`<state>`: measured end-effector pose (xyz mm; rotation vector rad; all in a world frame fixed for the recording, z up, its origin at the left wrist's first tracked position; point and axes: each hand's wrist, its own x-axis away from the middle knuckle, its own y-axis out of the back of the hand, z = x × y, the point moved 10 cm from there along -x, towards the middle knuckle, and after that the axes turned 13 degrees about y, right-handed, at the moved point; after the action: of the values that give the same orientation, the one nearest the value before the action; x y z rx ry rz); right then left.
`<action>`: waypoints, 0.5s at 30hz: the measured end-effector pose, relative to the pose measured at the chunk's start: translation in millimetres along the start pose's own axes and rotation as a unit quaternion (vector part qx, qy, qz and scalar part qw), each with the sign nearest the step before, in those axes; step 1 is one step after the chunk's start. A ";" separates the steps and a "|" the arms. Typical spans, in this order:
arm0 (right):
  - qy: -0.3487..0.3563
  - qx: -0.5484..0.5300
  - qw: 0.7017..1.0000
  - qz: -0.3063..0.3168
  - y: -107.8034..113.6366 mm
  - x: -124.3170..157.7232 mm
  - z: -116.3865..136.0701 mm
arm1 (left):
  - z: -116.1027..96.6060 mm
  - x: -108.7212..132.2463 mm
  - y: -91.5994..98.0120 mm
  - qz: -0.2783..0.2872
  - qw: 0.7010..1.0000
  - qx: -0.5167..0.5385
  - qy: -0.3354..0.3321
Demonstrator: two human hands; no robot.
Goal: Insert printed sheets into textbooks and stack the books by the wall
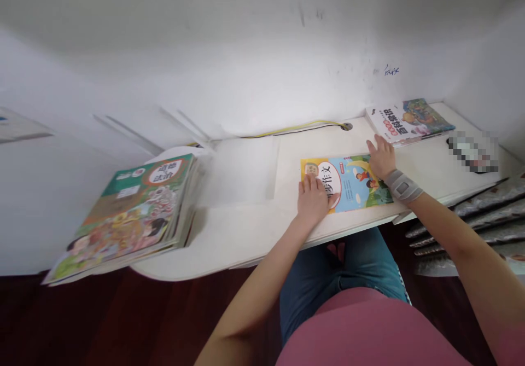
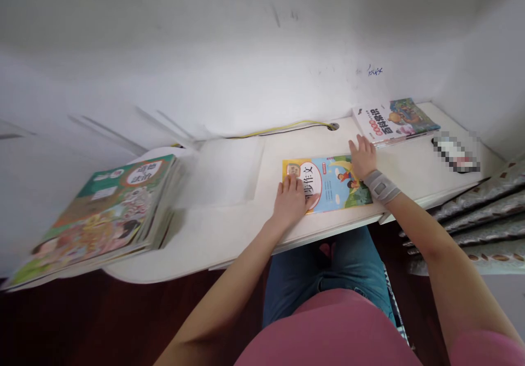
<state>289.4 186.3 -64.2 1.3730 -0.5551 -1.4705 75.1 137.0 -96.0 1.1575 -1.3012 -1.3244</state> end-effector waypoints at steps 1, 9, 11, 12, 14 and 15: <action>0.034 0.044 0.998 0.013 0.8 2.1 19.4 | -4.0 -1.3 0.6 0.004 1.000 0.012 -0.006; 0.183 0.057 0.969 0.155 -35.8 52.6 100.6 | -26.7 -18.2 -11.2 0.028 0.994 0.060 -0.086; 0.154 0.070 0.974 0.150 -29.5 58.7 74.1 | -0.6 -22.5 -17.1 0.040 0.996 0.068 -0.052; 0.126 0.081 0.979 0.140 -23.4 59.9 56.4 | 16.5 -24.6 -18.4 0.041 0.996 0.073 -0.022; 0.082 0.096 0.985 0.116 -10.4 58.8 25.5 | 50.2 -28.8 -14.1 0.018 0.995 0.084 0.044; 0.057 0.101 0.988 0.102 -4.1 55.8 11.6 | 63.3 -31.5 -8.9 -0.003 0.993 0.090 0.073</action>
<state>285.7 135.7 -90.5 1.4984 -0.7637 -1.1872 16.7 177.1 -104.2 1.3562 -1.3313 -1.1215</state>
